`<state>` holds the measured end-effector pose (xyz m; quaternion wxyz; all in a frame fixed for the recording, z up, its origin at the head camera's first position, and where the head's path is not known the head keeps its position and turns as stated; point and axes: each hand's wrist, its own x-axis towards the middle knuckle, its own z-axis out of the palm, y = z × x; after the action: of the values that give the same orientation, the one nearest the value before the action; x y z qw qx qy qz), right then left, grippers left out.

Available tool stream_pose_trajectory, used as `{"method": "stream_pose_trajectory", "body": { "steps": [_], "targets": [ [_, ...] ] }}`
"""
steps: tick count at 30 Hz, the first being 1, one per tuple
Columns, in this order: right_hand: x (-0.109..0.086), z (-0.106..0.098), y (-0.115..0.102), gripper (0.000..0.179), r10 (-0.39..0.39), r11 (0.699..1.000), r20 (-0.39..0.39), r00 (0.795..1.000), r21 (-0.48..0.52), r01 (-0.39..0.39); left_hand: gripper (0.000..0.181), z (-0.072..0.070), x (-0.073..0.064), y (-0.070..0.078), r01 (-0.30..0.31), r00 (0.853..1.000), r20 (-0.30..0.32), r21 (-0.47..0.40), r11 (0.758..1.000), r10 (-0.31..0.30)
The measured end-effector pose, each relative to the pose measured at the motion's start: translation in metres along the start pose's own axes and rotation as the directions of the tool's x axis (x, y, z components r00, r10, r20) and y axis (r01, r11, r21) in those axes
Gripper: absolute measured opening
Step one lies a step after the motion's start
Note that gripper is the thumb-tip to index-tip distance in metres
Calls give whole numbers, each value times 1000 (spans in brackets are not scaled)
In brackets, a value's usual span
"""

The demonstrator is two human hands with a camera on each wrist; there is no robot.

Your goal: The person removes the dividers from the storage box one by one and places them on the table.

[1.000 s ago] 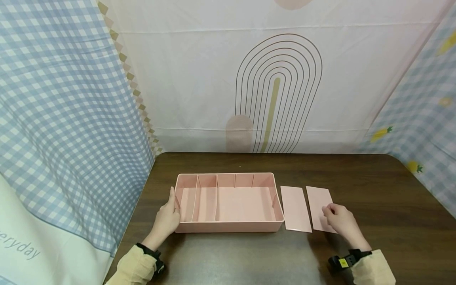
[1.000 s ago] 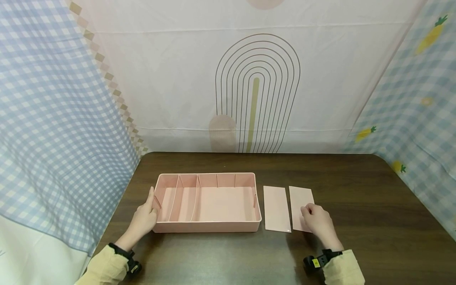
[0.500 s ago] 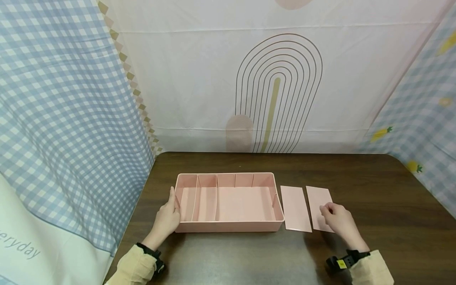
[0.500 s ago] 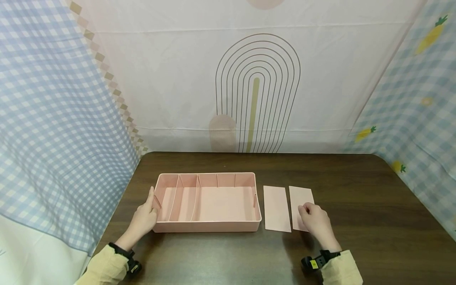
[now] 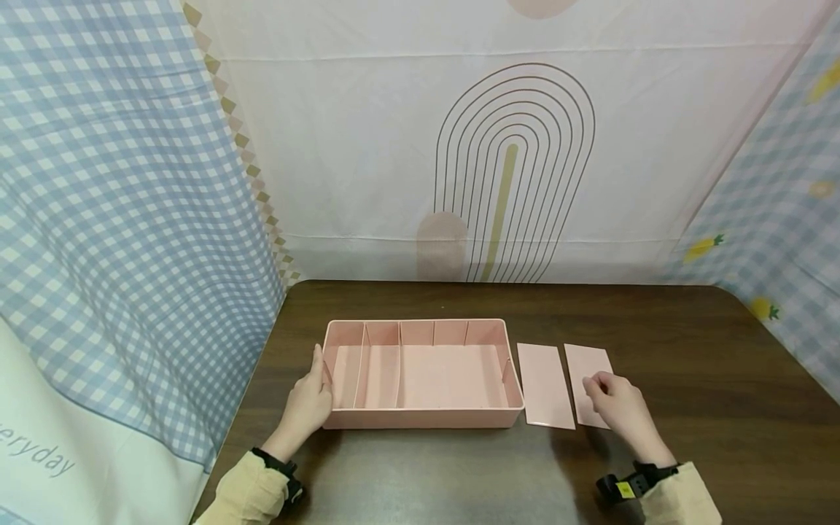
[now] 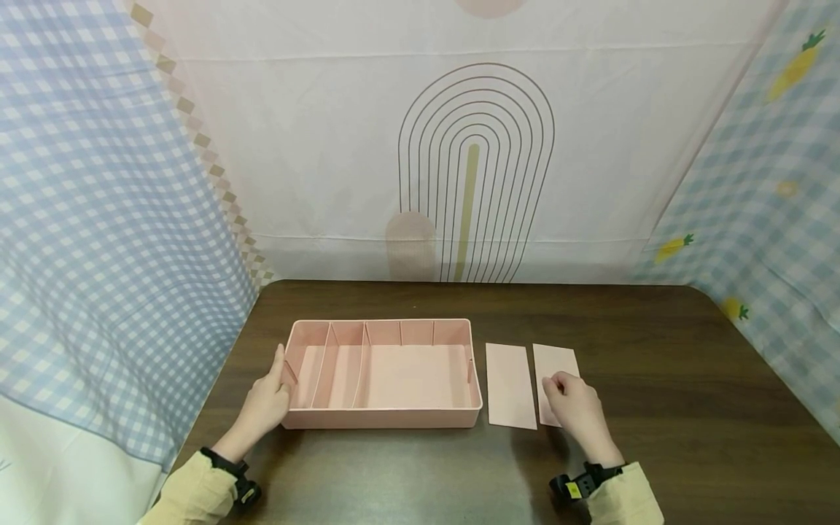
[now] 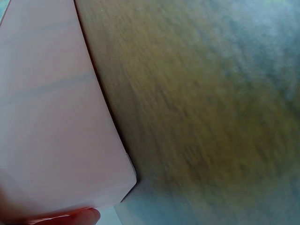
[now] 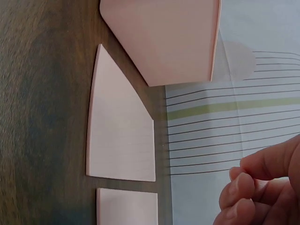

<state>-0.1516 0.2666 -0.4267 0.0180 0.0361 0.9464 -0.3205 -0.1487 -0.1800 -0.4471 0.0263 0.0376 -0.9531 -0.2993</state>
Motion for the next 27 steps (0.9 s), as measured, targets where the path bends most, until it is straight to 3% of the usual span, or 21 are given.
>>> {"method": "stream_pose_trajectory", "body": {
  "steps": [27],
  "targets": [
    [-5, 7, -19, 30, -52, 999, -14, 999, 8, 52, 56, 1, -1, -1, -17, 1000, -17, -1, 1000, 17]
  ]
}}
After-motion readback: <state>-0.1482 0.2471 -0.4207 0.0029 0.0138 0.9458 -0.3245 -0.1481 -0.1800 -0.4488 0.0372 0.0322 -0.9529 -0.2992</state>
